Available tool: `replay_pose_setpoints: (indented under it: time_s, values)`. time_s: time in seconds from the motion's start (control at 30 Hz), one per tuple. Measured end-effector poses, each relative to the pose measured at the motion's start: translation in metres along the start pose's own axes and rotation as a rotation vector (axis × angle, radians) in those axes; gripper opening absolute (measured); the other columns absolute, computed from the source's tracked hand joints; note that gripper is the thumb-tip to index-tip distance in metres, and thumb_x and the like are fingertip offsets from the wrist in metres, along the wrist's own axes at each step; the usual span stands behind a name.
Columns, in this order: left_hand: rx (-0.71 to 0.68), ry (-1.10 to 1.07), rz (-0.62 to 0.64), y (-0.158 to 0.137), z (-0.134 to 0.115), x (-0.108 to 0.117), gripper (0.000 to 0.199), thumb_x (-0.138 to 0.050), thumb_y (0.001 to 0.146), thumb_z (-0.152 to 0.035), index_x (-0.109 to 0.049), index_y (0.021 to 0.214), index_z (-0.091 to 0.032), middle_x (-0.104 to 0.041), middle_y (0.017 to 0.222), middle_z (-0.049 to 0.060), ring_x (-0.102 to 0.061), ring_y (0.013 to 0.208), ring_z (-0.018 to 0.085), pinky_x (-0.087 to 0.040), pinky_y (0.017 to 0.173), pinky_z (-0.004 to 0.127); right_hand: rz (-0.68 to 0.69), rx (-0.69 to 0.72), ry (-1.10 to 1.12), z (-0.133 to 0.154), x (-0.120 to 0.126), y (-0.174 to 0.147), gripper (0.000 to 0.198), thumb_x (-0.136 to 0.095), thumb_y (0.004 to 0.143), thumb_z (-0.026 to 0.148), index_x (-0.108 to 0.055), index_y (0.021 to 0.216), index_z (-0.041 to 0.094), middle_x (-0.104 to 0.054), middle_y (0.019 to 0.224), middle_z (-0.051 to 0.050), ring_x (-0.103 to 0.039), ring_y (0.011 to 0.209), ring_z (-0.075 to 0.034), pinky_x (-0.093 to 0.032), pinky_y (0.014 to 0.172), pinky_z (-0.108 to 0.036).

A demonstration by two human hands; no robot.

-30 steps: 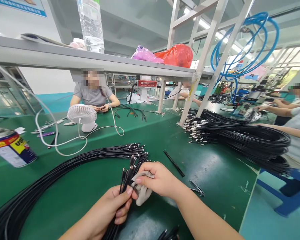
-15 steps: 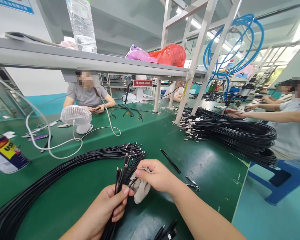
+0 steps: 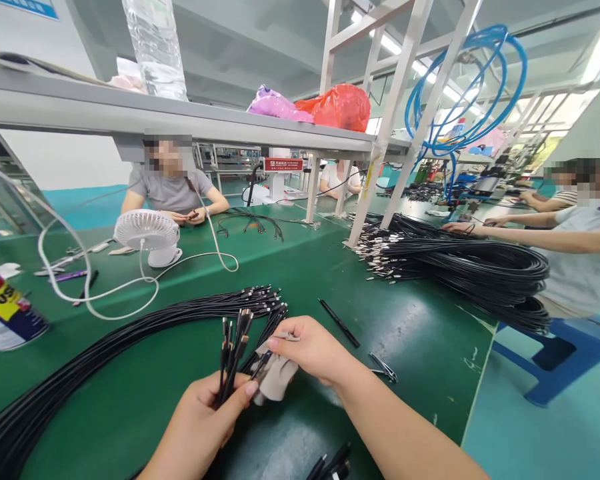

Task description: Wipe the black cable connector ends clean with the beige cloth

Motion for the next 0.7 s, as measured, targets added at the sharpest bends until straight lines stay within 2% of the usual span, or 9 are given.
replay_pose_setpoints:
  time_s: [0.07, 0.13, 0.2, 0.3, 0.37, 0.43, 0.6, 0.7]
  values:
    - [-0.055, 0.04, -0.022, -0.002, -0.005, 0.003, 0.036, -0.08, 0.059, -0.05, -0.069, 0.059, -0.016, -0.041, 0.043, -0.004, -0.029, 0.037, 0.007, -0.02, 0.035, 0.02, 0.016, -0.035, 0.013, -0.001, -0.001, 0.001, 0.037, -0.074, 0.065, 0.048, -0.058, 0.067, 0.015, -0.059, 0.058, 0.0, -0.053, 0.05, -0.012, -0.041, 0.051, -0.025]
    - [-0.09, 0.064, -0.018, -0.002, -0.007, 0.003, 0.031, -0.08, 0.059, -0.047, -0.072, 0.06, -0.017, -0.041, 0.04, -0.004, -0.031, 0.036, 0.008, -0.022, 0.034, 0.021, 0.019, -0.002, -0.071, 0.002, -0.002, 0.0, 0.03, -0.068, 0.073, 0.043, -0.057, 0.068, 0.015, -0.059, 0.058, 0.0, -0.053, 0.052, -0.012, -0.041, 0.052, -0.024]
    - [-0.105, 0.092, -0.011, -0.002, -0.009, 0.001, 0.03, -0.079, 0.059, -0.047, -0.072, 0.061, -0.017, -0.042, 0.04, -0.004, -0.032, 0.034, 0.008, -0.022, 0.033, 0.021, -0.025, 0.121, -0.298, 0.01, -0.003, -0.003, 0.023, -0.059, 0.083, 0.034, -0.057, 0.068, 0.016, -0.058, 0.059, 0.0, -0.053, 0.055, -0.012, -0.039, 0.054, -0.023]
    - [-0.082, 0.127, -0.018, -0.001, -0.009, -0.001, 0.035, -0.078, 0.059, -0.05, -0.07, 0.06, -0.016, -0.046, 0.044, -0.004, -0.036, 0.033, 0.009, -0.025, 0.033, 0.021, -0.127, 0.333, -0.794, 0.023, -0.01, -0.01, 0.021, -0.048, 0.091, 0.023, -0.057, 0.073, 0.017, -0.062, 0.067, -0.003, -0.056, 0.062, -0.015, -0.037, 0.058, -0.025]
    - [-0.054, 0.13, -0.021, -0.001, -0.009, -0.002, 0.038, -0.077, 0.059, -0.053, -0.068, 0.061, -0.016, -0.048, 0.047, -0.004, -0.038, 0.034, 0.008, -0.028, 0.034, 0.021, -0.158, 0.398, -1.051, 0.025, -0.016, -0.013, 0.019, -0.045, 0.093, 0.021, -0.059, 0.081, 0.016, -0.066, 0.076, -0.007, -0.06, 0.069, -0.018, -0.038, 0.061, -0.027]
    - [-0.039, 0.127, -0.027, 0.0, -0.009, -0.002, 0.042, -0.077, 0.058, -0.056, -0.066, 0.062, -0.015, -0.049, 0.047, -0.004, -0.037, 0.033, 0.008, -0.028, 0.034, 0.021, -0.156, 0.41, -1.201, 0.024, -0.022, -0.014, 0.019, -0.043, 0.094, 0.02, -0.059, 0.087, 0.014, -0.067, 0.081, -0.01, -0.063, 0.074, -0.021, -0.04, 0.065, -0.029]
    - [-0.035, 0.14, -0.024, 0.001, -0.009, -0.001, 0.047, -0.073, 0.06, -0.061, -0.066, 0.066, -0.014, -0.048, 0.049, -0.004, -0.036, 0.034, 0.006, -0.027, 0.034, 0.02, -0.199, 0.408, -1.31, 0.022, -0.023, -0.012, 0.021, -0.04, 0.096, 0.021, -0.058, 0.087, 0.015, -0.067, 0.079, -0.011, -0.063, 0.074, -0.022, -0.04, 0.066, -0.029]
    - [-0.023, 0.126, -0.028, 0.001, -0.01, -0.001, 0.049, -0.073, 0.06, -0.062, -0.067, 0.067, -0.014, -0.048, 0.05, -0.004, -0.037, 0.035, 0.006, -0.028, 0.035, 0.02, -0.279, 0.456, -1.264, 0.025, -0.014, -0.011, 0.022, -0.04, 0.095, 0.022, -0.056, 0.081, 0.016, -0.064, 0.074, -0.009, -0.06, 0.07, -0.021, -0.039, 0.064, -0.029]
Point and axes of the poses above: each hand's wrist, its own y-axis towards the middle knuckle, its own x-axis out of the back of the hand, z = x × y, the point moved 5 cm from there along y, towards the middle knuckle
